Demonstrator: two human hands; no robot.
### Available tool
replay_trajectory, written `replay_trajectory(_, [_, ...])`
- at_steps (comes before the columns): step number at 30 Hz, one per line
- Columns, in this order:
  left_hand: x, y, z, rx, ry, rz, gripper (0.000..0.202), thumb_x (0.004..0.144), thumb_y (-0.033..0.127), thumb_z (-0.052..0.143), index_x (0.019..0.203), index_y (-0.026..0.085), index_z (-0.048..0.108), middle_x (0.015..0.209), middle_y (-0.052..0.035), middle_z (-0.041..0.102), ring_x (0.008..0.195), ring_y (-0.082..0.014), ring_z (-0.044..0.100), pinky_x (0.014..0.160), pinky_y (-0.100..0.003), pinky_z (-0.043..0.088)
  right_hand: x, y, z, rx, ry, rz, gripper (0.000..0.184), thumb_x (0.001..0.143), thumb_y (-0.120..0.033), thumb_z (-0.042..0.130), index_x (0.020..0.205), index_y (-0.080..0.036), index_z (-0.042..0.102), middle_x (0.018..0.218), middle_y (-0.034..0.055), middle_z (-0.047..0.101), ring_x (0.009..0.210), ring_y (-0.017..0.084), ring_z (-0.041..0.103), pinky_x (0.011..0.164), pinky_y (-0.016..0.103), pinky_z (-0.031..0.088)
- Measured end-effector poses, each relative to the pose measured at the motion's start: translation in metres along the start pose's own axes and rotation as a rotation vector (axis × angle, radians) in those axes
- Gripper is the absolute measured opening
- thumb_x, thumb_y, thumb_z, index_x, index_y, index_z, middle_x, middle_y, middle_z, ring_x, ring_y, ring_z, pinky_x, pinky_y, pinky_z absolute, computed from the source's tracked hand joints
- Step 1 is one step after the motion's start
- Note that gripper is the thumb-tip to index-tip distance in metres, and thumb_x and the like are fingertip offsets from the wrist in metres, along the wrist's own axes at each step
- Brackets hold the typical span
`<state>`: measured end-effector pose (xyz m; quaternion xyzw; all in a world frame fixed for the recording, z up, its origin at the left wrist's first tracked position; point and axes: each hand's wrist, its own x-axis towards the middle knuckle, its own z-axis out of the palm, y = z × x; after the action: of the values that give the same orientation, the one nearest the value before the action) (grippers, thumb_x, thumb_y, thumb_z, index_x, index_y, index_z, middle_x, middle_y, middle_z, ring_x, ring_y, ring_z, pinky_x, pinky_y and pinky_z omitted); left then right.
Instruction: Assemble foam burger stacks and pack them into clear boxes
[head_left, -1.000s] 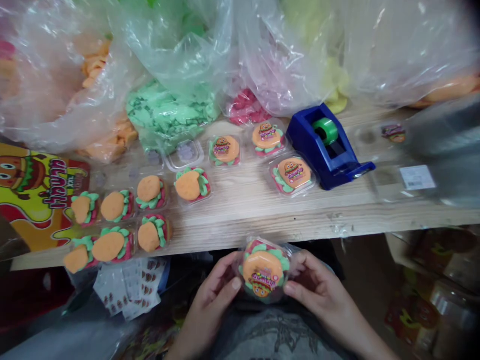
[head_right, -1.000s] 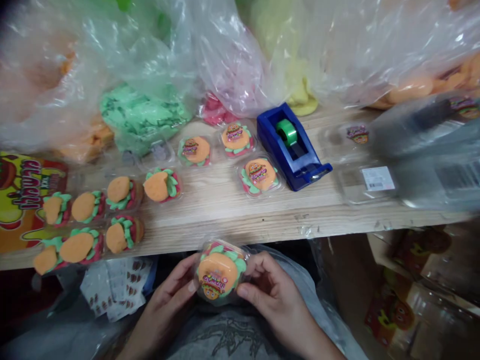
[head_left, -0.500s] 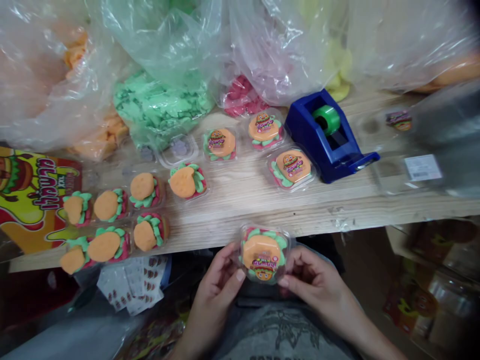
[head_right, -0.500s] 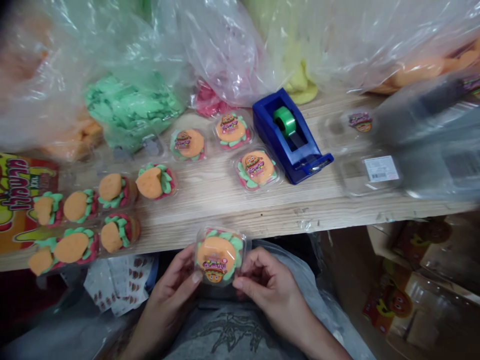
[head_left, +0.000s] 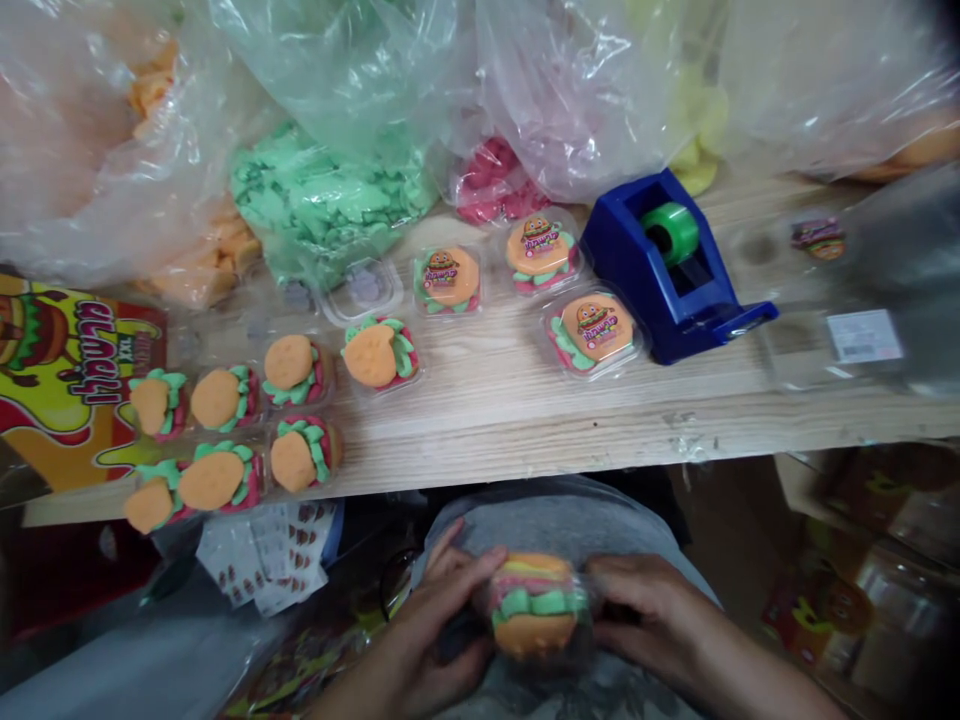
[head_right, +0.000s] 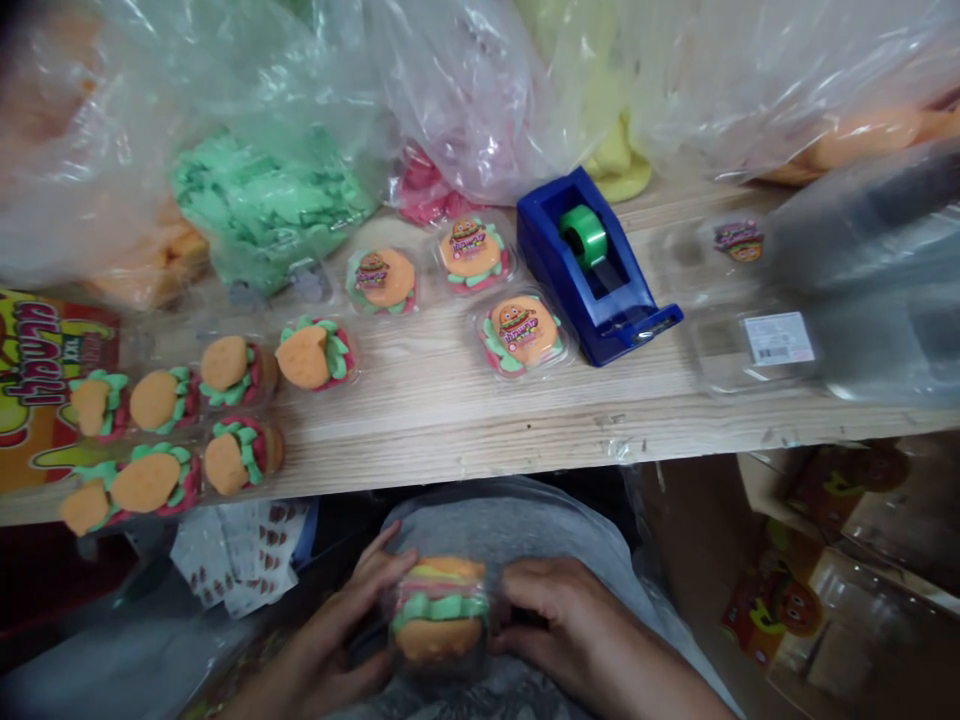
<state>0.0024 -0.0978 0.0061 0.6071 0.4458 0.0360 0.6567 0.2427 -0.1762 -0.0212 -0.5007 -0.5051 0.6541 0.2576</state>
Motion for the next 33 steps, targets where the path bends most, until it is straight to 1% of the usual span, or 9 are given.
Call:
replay_trajectory(5, [0.007,0.027,-0.028,0.082,-0.272,0.088,0.040,0.085,0.029,0.053,0.124,0.038,0.054,0.105,-0.0069,0.064,0.107,-0.0249,0.057,0.102,-0.044,0.035,0.000,-0.014,-0.003,-0.112,-0.049,-0.020,0.019,0.087,-0.024,0.055,0.068,-0.021,0.058,0.065,-0.0032,0.056,0.060,0.012,0.051,0.053,0.022,0.034])
replay_trajectory(9, [0.010,0.027,-0.026,0.010,-0.232,0.190,0.035,0.084,0.026,0.056,0.117,0.035,0.060,0.100,-0.0074,0.059,0.091,-0.0190,0.060,0.080,-0.027,0.047,0.001,-0.018,-0.001,-0.192,-0.080,-0.001,0.025,0.088,-0.019,0.048,0.063,-0.020,0.054,0.065,-0.0029,0.054,0.059,0.011,0.048,0.052,0.023,0.031])
replay_trajectory(13, [0.013,0.022,-0.018,-0.039,-0.246,0.269,0.037,0.085,0.019,0.055,0.116,0.036,0.061,0.086,-0.0059,0.063,0.078,-0.0163,0.060,0.069,-0.023,0.046,-0.004,-0.007,0.000,-0.216,-0.023,-0.049,0.025,0.086,-0.017,0.050,0.061,-0.020,0.055,0.059,-0.0031,0.052,0.054,0.011,0.047,0.050,0.022,0.032])
replay_trajectory(16, [0.016,0.023,-0.016,-0.008,-0.241,0.227,0.032,0.086,0.019,0.052,0.114,0.032,0.064,0.084,-0.0071,0.064,0.077,-0.0173,0.061,0.069,-0.024,0.046,-0.010,-0.002,-0.004,-0.088,0.092,-0.028,0.009,0.078,-0.017,0.063,0.082,-0.025,0.063,0.079,0.0010,0.064,0.073,0.016,0.059,0.063,0.023,0.044])
replay_trajectory(19, [0.018,0.025,-0.018,0.026,-0.261,0.164,0.030,0.088,0.019,0.049,0.111,0.030,0.065,0.085,-0.0071,0.064,0.079,-0.0173,0.060,0.072,-0.025,0.046,-0.015,-0.007,-0.007,0.123,0.114,0.012,0.041,0.069,-0.020,0.075,0.106,-0.033,0.062,0.103,0.0033,0.064,0.094,0.021,0.060,0.080,0.029,0.048])
replay_trajectory(23, [0.019,0.029,-0.019,0.019,-0.301,0.183,0.031,0.086,0.017,0.051,0.112,0.030,0.064,0.087,-0.0075,0.064,0.080,-0.0171,0.060,0.073,-0.025,0.047,-0.010,-0.013,0.000,0.299,0.255,-0.076,0.020,0.074,-0.026,0.072,0.092,-0.034,0.073,0.078,0.0012,0.067,0.072,0.015,0.063,0.065,0.025,0.050])
replay_trajectory(26, [0.015,0.030,-0.011,-0.013,-0.205,0.203,0.032,0.081,0.022,0.061,0.111,0.032,0.064,0.088,-0.0067,0.063,0.080,-0.0175,0.061,0.071,-0.025,0.047,-0.004,-0.014,0.007,0.355,0.372,-0.114,0.012,0.075,-0.028,0.071,0.085,-0.031,0.075,0.069,0.0014,0.068,0.063,0.013,0.063,0.058,0.023,0.049])
replay_trajectory(30, [0.011,0.030,0.000,-0.047,-0.023,0.180,0.022,0.082,0.027,0.061,0.101,0.032,0.069,0.079,-0.0055,0.062,0.072,-0.0160,0.060,0.066,-0.024,0.046,-0.003,-0.014,0.009,0.336,0.381,-0.120,0.010,0.075,-0.028,0.071,0.084,-0.028,0.076,0.068,0.0025,0.069,0.062,0.013,0.064,0.058,0.023,0.049])
replay_trajectory(33, [0.014,0.029,0.000,-0.077,-0.100,0.169,0.021,0.084,0.024,0.057,0.099,0.030,0.071,0.076,-0.0067,0.064,0.072,-0.0167,0.061,0.066,-0.025,0.047,-0.004,-0.013,0.008,0.328,0.368,-0.110,0.008,0.077,-0.028,0.069,0.082,-0.025,0.075,0.067,0.0027,0.068,0.061,0.013,0.063,0.057,0.022,0.049])
